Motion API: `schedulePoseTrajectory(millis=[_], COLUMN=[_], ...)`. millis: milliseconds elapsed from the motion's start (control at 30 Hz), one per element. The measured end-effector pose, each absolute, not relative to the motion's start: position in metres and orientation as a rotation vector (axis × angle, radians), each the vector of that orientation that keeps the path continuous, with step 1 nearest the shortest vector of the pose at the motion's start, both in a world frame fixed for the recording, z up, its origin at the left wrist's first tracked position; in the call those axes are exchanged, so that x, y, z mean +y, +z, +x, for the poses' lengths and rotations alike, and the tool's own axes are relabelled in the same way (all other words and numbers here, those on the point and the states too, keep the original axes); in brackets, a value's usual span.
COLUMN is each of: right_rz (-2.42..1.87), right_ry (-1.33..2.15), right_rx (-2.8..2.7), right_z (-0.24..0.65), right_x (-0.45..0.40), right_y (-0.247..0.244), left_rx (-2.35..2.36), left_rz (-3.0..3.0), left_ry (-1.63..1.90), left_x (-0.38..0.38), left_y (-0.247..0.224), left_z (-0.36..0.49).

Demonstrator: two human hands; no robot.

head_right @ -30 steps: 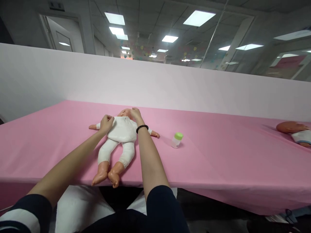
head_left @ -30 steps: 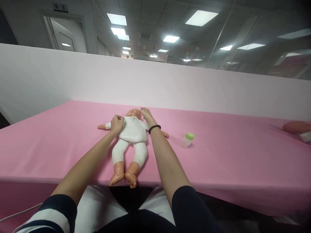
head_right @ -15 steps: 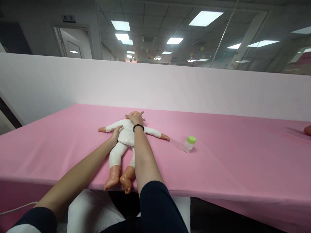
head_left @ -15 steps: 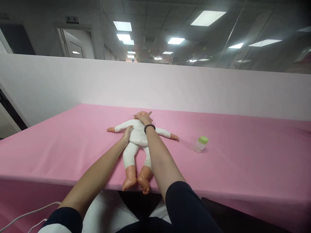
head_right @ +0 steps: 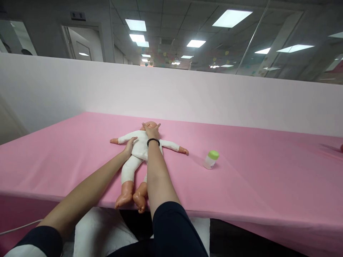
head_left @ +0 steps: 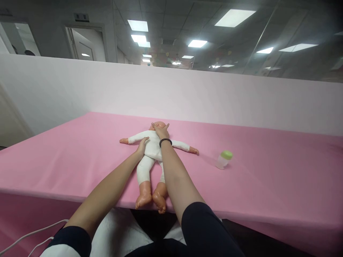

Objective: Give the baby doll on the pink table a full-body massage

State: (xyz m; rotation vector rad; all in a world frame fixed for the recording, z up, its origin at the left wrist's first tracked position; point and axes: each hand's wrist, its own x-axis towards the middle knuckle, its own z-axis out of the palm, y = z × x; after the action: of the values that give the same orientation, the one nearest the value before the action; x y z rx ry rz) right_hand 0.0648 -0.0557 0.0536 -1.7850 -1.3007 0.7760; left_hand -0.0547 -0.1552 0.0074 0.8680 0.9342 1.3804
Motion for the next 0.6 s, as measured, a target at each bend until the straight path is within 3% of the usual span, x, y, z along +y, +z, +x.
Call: schedulePoseTrajectory(millis=[600], right_rz=[-1.773], right_ry=[0.712], right_rx=[-1.302], right_z=[0.065], right_x=[-0.0582], right_y=[0.0462], left_rx=[0.807], left_rz=[0.759], left_ry=[1.308], left_x=[-0.148], left_y=[0.0002], left_z=[-0.0584])
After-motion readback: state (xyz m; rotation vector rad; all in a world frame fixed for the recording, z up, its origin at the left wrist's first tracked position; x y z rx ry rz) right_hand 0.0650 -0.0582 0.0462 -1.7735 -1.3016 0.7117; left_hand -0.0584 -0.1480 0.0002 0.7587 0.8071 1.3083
